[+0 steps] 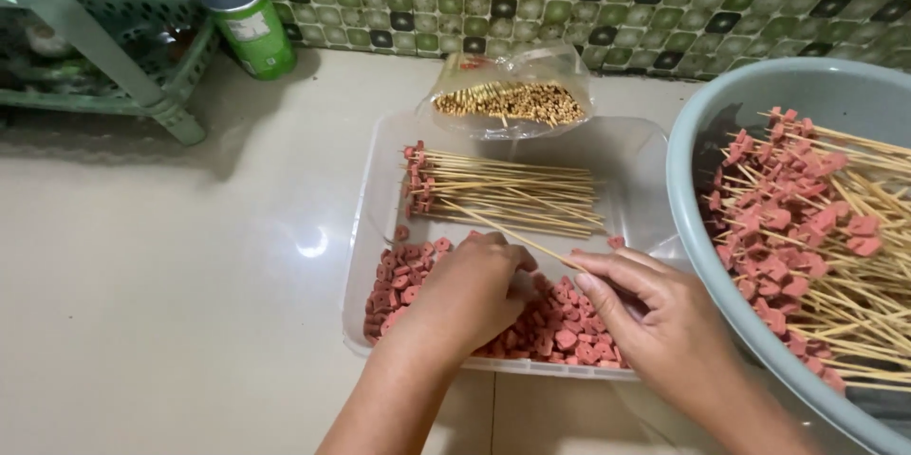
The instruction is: The person is skewering small, diced pieces of sausage onto thin wooden sticks, preparing them for cooking or sale.
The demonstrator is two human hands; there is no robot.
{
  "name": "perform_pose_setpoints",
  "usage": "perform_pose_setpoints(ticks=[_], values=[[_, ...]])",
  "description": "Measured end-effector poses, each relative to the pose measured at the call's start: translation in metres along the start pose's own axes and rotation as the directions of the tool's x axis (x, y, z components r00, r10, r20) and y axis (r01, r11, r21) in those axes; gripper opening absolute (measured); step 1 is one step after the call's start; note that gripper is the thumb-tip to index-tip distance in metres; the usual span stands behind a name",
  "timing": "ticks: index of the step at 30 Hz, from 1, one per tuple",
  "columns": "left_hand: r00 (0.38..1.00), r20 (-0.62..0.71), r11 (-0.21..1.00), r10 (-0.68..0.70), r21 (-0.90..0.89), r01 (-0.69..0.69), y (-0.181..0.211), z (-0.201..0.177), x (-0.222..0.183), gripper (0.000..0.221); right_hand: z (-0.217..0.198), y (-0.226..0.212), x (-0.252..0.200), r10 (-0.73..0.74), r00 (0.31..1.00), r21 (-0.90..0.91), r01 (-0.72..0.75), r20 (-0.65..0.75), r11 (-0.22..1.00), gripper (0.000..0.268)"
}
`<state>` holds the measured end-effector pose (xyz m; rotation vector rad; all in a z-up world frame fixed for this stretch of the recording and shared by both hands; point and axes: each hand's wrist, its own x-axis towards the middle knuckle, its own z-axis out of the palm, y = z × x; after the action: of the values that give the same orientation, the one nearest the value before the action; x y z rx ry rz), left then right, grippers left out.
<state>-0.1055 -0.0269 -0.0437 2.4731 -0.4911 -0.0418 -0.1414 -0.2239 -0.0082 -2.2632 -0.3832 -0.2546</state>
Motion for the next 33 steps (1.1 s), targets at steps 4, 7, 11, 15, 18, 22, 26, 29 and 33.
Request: perform_pose_setpoints(ticks=[4,7,11,15,18,22,26,29,33], values=[[0.991,0.097,0.993,-0.088,0.082,0.08,-0.007,0.003,0.001,0.022,0.001,0.006,-0.001,-0.001,1.0,-0.027,0.001,0.019,1.0,0.023],[0.984,0.12,0.99,-0.133,0.055,0.127,-0.008,0.002,0.002,0.024,0.001,0.003,0.002,0.076,0.996,0.028,-0.077,0.039,0.997,0.022],[0.987,0.093,0.991,-0.134,0.008,0.134,-0.009,0.004,0.001,0.024,0.0,0.001,0.0,0.064,0.997,0.005,-0.064,0.041,0.998,0.022],[0.965,0.149,0.972,-0.216,-0.065,0.228,0.001,-0.008,0.002,0.022,0.0,0.003,0.0,0.032,0.999,0.058,-0.034,0.04,0.998,0.023],[0.96,0.129,0.959,-0.249,-0.109,0.263,0.005,-0.015,0.001,0.024,-0.002,0.001,0.001,0.008,0.998,0.011,-0.009,0.065,1.0,0.021],[0.972,0.053,0.953,-0.231,-0.19,0.237,0.004,-0.02,-0.003,0.031,-0.003,-0.001,0.0,-0.006,0.997,0.004,0.006,0.074,1.0,0.024],[0.971,-0.013,0.956,-0.238,-0.179,0.232,0.009,-0.025,-0.002,0.037,-0.004,0.0,-0.003,-0.032,0.999,-0.002,0.032,0.038,0.999,0.031],[0.964,-0.059,0.952,-0.258,-0.188,0.243,0.012,-0.03,0.0,0.04,-0.003,-0.001,-0.003,-0.046,0.999,0.002,0.046,0.022,0.999,0.036],[0.949,-0.086,0.94,-0.305,-0.186,0.285,0.01,-0.035,0.0,0.036,-0.005,-0.009,-0.001,-0.012,0.999,-0.004,0.012,0.044,1.0,0.042]])
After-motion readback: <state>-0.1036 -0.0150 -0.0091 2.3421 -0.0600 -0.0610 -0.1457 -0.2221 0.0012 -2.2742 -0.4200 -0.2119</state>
